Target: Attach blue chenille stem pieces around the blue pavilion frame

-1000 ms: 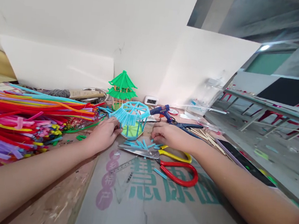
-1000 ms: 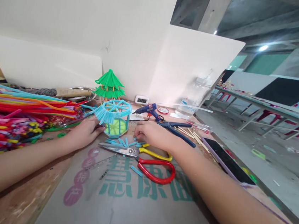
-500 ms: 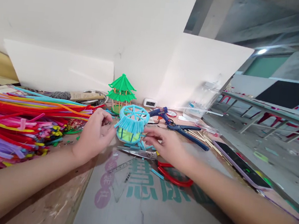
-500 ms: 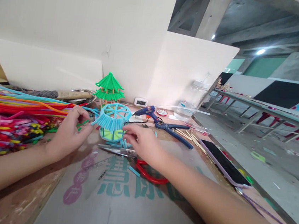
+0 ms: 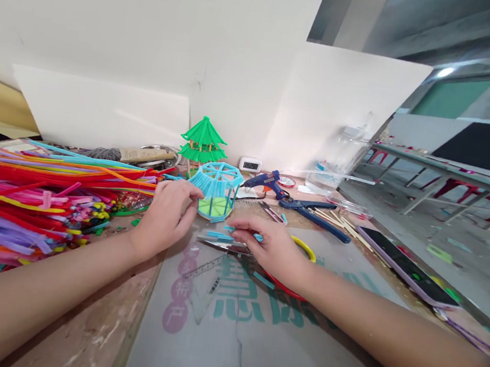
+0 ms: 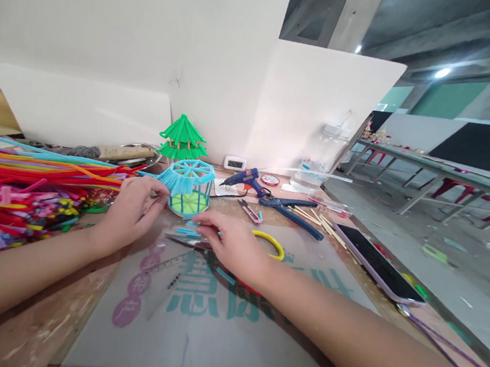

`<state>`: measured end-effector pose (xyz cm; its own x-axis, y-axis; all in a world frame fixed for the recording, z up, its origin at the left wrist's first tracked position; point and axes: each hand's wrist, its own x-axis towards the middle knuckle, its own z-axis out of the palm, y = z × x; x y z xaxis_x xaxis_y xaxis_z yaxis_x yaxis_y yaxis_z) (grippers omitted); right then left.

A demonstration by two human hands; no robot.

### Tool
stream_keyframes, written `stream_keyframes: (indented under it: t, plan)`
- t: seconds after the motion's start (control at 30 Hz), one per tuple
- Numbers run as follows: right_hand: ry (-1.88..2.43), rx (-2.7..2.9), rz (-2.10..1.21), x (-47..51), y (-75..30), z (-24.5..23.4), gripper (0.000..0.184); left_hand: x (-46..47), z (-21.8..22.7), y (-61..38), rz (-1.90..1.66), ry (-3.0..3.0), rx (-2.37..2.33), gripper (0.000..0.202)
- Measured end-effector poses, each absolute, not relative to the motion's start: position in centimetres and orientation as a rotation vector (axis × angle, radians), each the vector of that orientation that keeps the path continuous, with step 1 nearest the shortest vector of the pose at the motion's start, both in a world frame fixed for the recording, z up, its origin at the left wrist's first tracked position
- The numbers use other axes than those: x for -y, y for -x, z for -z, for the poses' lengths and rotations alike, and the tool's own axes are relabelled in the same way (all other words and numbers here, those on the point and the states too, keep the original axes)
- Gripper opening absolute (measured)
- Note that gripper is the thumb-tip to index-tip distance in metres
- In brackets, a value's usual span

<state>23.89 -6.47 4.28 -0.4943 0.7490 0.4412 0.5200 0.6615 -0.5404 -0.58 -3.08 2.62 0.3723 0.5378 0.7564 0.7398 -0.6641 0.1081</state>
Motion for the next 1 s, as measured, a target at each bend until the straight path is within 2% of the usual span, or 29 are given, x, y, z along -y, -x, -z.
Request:
stream_keyframes:
  t: [0.1, 0.2, 0.27, 0.4, 0.6, 1.0]
  plan:
    - [1.010, 2.223, -0.440, 6.5, -23.9, -4.3, 0.013, 2.5, -2.7, 1.0, 1.285, 2.288, 1.279, 0.010]
    - [1.053, 2.210, -0.447, 6.5, -23.9, -4.5, 0.012, 3.7, -3.2, 0.4, 1.422, 2.287, 1.110, 0.008]
    - [1.045, 2.190, -0.438, 6.7, -23.8, -4.7, 0.012, 5.0, -3.4, -0.4, 1.360, 2.438, 0.904, 0.012]
    - [1.027, 2.135, -0.452, 7.0, -23.4, -4.9, 0.011, 6.6, -3.2, -1.8, 1.109, 2.587, 0.854, 0.030]
    - [1.012, 2.159, -0.505, 6.9, -23.3, -4.3, 0.013, 5.7, -2.5, -1.6, 1.109, 2.563, 0.824, 0.017]
    - [0.996, 2.199, -0.526, 6.4, -23.5, -3.7, 0.017, 5.7, -2.6, -1.5, 1.133, 2.568, 0.861, 0.012]
